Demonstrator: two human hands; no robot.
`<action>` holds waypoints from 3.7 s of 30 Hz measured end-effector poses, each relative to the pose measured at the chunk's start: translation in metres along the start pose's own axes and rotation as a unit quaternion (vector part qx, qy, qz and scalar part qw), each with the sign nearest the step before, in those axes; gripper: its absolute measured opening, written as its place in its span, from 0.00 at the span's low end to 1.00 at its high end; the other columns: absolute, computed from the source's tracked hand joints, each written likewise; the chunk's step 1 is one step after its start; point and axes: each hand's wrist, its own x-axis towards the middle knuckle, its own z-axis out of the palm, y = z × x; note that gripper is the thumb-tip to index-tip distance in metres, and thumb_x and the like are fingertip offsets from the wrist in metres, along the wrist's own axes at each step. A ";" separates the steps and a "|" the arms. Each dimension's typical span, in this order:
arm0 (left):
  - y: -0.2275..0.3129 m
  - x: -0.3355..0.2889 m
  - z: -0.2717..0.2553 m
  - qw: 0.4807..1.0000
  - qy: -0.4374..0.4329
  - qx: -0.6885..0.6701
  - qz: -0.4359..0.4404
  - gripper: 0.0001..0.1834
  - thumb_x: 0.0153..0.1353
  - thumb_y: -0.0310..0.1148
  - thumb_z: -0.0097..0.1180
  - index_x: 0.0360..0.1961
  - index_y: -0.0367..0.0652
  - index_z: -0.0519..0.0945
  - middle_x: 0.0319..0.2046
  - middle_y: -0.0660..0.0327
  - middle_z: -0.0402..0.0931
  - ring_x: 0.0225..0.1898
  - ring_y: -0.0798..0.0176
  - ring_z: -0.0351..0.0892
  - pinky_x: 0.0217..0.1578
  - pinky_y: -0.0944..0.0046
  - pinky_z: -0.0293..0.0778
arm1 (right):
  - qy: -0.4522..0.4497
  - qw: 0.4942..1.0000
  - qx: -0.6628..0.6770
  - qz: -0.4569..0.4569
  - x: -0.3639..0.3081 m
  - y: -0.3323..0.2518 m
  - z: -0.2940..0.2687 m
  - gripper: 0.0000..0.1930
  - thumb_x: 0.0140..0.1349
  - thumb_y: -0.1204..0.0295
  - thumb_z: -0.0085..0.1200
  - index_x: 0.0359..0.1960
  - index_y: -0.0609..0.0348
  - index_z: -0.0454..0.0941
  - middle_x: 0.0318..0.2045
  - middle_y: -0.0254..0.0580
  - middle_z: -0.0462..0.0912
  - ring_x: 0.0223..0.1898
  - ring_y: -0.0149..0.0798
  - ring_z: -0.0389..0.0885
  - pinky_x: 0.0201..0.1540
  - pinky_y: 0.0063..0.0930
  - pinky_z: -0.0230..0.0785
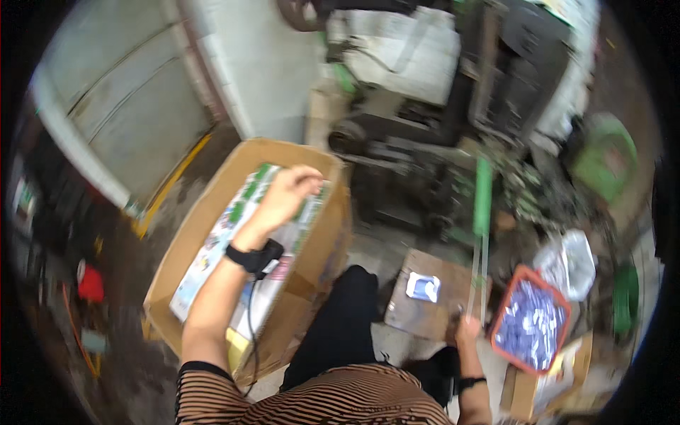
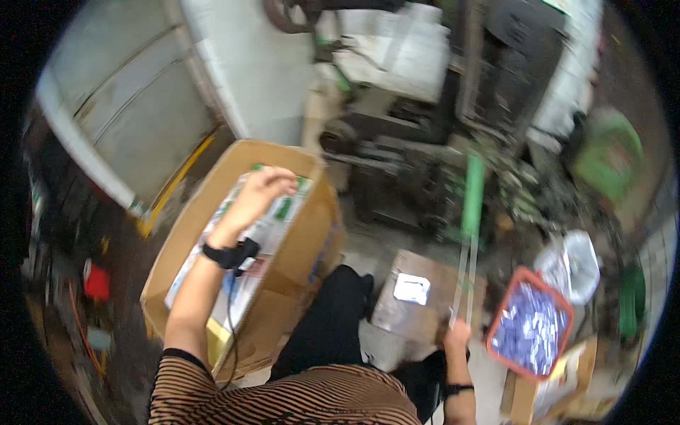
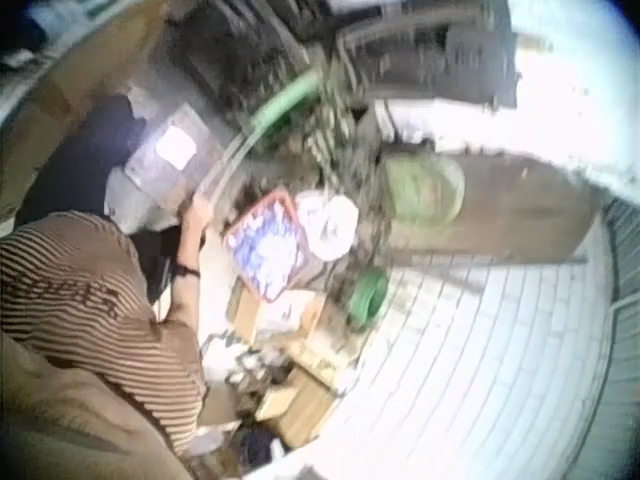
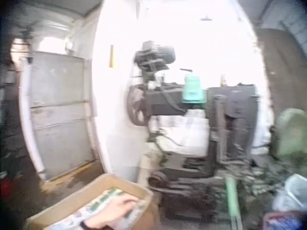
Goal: Sorting and packaging small gold-colored metal parts into plastic bags and larger boxes, then using an industrial machine to assist in further packaging.
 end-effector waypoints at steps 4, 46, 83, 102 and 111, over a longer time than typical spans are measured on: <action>0.115 0.005 0.060 0.978 -0.123 -0.167 0.007 0.12 0.64 0.31 0.47 0.43 0.36 0.76 0.38 0.57 0.79 0.39 0.66 0.79 0.41 0.67 0.74 | 0.046 0.987 -0.121 -0.096 0.004 -0.021 -0.030 0.04 0.42 0.73 0.55 0.16 0.59 0.79 0.23 0.53 0.80 0.28 0.51 0.81 0.31 0.41 0.73; -0.020 -0.107 0.357 0.666 -0.266 -0.543 -0.438 0.35 0.66 0.59 0.27 0.58 0.38 0.59 0.44 0.49 0.71 0.48 0.53 0.73 0.47 0.54 0.72 | 0.015 0.983 0.089 -0.158 0.159 -0.125 -0.212 0.36 0.44 0.86 0.48 0.59 0.44 0.60 0.44 0.54 0.69 0.44 0.57 0.74 0.46 0.44 0.68; 0.006 -0.106 0.367 0.672 -0.184 -0.592 -0.405 0.28 0.69 0.53 0.27 0.52 0.38 0.65 0.41 0.50 0.73 0.41 0.52 0.77 0.44 0.52 0.76 | 0.065 0.985 0.085 -0.134 0.162 -0.134 -0.209 0.12 0.48 0.80 0.47 0.35 0.52 0.77 0.38 0.48 0.77 0.40 0.53 0.77 0.43 0.41 0.69; 0.002 -0.081 0.368 0.688 -0.226 -0.522 -0.450 0.24 0.69 0.52 0.28 0.52 0.45 0.65 0.43 0.53 0.74 0.41 0.51 0.78 0.40 0.41 0.77 | 0.054 0.959 0.274 -0.051 0.000 -0.109 -0.167 0.10 0.52 0.76 0.51 0.36 0.56 0.81 0.31 0.52 0.81 0.33 0.50 0.80 0.36 0.38 0.71; 0.030 -0.123 0.368 0.733 -0.239 -0.479 -0.419 0.15 0.67 0.44 0.39 0.42 0.45 0.71 0.28 0.62 0.76 0.26 0.63 0.80 0.17 0.62 0.80 | 0.179 0.966 0.173 -0.068 -0.065 -0.117 -0.188 0.07 0.49 0.77 0.53 0.31 0.59 0.80 0.28 0.49 0.77 0.33 0.51 0.77 0.36 0.41 0.68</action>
